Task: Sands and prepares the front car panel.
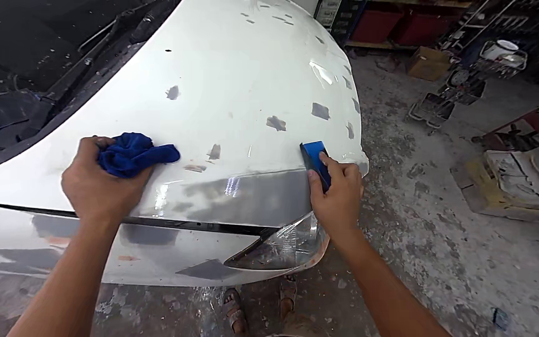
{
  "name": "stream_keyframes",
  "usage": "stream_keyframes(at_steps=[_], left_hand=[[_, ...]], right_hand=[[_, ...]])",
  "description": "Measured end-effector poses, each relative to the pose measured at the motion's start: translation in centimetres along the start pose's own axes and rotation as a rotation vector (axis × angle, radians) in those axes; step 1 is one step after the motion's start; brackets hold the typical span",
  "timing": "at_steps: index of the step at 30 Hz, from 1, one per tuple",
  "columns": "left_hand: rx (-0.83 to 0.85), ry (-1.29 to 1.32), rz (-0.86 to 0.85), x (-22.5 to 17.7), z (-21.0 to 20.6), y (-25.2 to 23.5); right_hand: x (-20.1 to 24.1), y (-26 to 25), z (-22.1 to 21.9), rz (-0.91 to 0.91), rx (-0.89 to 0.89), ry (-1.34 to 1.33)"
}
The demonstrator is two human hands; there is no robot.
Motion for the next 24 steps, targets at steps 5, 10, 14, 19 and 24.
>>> stream_keyframes(at_steps=[5,10,14,19,24], left_hand=[[0.032,0.011,-0.059,-0.9,0.2,-0.4],[0.059,0.151,-0.076,-2.4,1.9,-2.9],[0.127,0.251,-0.153,-6.8,2.7,-4.3],[0.132,0.306,-0.139,-8.2,2.4,-7.0],[0.238,0.148,0.014,-2.1,1.6,-6.9]], right_hand=[[16.3,5.7,-2.1,0.419,0.107,-0.242],[16.5,5.4,-2.7,0.675,0.165,-0.321],[15.9,4.3,-2.7,0.304,0.008,-0.125],[20.1,6.9,-3.3,0.723,0.197,-0.326],[18.8,5.2,-2.9,0.442,0.081,-0.246]])
Point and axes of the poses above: each hand's wrist, its own y-axis away from the middle knuckle, its own z-axis out of the back of the hand, x = y × z, the point moved 8 cm from there along -y, towards the middle knuckle, and after that the axes turned 5 degrees about -x, right-handed, at the moved point
